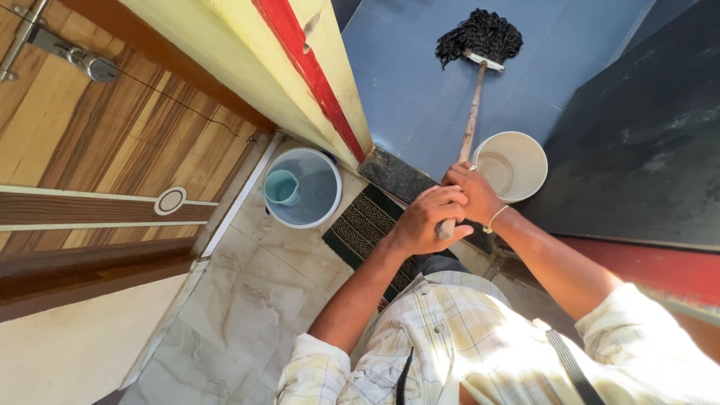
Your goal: The person mops the bathroom floor using a mop, moving it back and forth across the tiles. The person also briefly touches the door frame while continuing to mop.
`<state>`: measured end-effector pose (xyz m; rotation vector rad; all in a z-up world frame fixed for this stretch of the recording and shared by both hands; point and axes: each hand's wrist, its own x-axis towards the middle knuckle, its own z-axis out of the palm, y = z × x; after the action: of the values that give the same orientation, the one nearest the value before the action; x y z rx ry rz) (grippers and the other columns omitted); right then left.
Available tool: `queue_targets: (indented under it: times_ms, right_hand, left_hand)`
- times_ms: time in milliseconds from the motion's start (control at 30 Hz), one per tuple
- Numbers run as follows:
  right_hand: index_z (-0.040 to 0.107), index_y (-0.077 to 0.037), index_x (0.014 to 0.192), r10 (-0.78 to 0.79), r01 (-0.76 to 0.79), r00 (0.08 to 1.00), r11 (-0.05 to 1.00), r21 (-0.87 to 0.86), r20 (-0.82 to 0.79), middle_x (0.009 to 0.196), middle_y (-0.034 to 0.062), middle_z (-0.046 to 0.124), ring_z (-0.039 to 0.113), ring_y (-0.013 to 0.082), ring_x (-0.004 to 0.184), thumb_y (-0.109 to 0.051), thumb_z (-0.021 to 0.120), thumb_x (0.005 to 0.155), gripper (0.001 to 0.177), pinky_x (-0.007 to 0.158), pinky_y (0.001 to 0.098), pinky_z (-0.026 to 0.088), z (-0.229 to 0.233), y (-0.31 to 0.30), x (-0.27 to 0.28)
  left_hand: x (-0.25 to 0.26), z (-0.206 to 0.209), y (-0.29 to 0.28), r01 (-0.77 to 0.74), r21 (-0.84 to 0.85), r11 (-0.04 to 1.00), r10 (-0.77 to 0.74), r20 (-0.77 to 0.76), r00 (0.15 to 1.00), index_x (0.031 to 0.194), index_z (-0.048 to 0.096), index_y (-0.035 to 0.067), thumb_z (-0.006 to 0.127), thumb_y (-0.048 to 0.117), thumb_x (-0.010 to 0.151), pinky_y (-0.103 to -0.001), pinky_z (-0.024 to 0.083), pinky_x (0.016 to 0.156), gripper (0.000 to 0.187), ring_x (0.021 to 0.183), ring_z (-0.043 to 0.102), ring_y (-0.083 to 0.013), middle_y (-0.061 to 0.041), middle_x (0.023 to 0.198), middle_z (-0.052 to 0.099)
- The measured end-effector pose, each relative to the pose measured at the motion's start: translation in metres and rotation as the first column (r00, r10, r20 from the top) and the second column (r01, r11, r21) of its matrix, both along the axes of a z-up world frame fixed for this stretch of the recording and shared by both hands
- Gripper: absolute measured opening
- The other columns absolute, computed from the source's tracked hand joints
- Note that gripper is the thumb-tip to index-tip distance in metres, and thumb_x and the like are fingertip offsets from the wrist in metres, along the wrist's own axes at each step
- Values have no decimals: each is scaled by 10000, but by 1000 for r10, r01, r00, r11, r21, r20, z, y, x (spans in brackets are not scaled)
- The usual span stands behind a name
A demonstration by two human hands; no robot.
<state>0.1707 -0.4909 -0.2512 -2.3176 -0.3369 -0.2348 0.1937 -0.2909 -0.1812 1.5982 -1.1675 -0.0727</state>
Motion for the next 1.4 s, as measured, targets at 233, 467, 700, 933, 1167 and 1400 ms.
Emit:
queue_targets:
  times_ms: [233, 467, 700, 933, 1167, 1400]
  right_hand:
    - [520, -73, 779, -51, 42, 998, 969, 243, 31, 705, 90, 560, 549, 313, 682, -234, 791, 831, 319, 663, 432, 431, 57, 68, -57]
    - [602, -62, 914, -30, 16, 993, 992, 128, 110, 827, 118, 602, 606, 337, 773, -187, 799, 881, 236, 685, 428, 481, 54, 124, -93]
    - [613, -54, 1075, 377, -353, 923, 910, 217, -77, 920, 146, 654, 678, 349, 862, -118, 746, 860, 261, 664, 416, 560, 67, 237, -145]
    - [605, -81, 1025, 484, -524, 751, 851, 41, -449, 823, 154, 700, 694, 403, 807, -218, 750, 873, 250, 720, 502, 533, 0, 271, -177]
    - [593, -102, 1000, 420, -493, 794, 868, -60, -440, 796, 151, 689, 682, 397, 798, -230, 691, 893, 193, 685, 510, 532, 22, 252, -174]
    - [590, -86, 928, 426, -440, 891, 896, -64, -158, 761, 142, 643, 661, 385, 831, -311, 715, 933, 257, 680, 504, 533, 93, 262, -129]
  left_hand:
    - [-53, 40, 25, -6, -164, 986, 16, 58, 998, 597, 439, 114, 728, 387, 945, -381, 429, 615, 529, 608, 526, -242, -51, 608, 456]
    - [-129, 145, 140, 120, -112, 986, -123, -23, 992, 642, 384, 95, 585, 635, 1015, -334, 339, 525, 686, 512, 412, -194, -38, 622, 389]
    - [-209, 232, 308, -209, -450, 868, 24, -383, 924, 557, 312, 109, 581, 754, 892, -367, 292, 475, 775, 404, 342, -176, -13, 490, 359]
    - [-272, 238, 387, -145, -510, 848, -6, -284, 959, 558, 441, 107, 616, 457, 985, -368, 337, 387, 579, 336, 420, -160, -19, 443, 468]
    - [-288, 235, 405, -35, 21, 999, 41, -556, 830, 971, 486, 22, 654, 258, 996, -434, 449, 658, 291, 750, 556, -279, -117, 848, 603]
    - [-298, 235, 408, -166, 153, 974, 226, -630, 743, 978, 566, 20, 717, 218, 924, -400, 416, 630, 255, 722, 549, -247, -101, 824, 625]
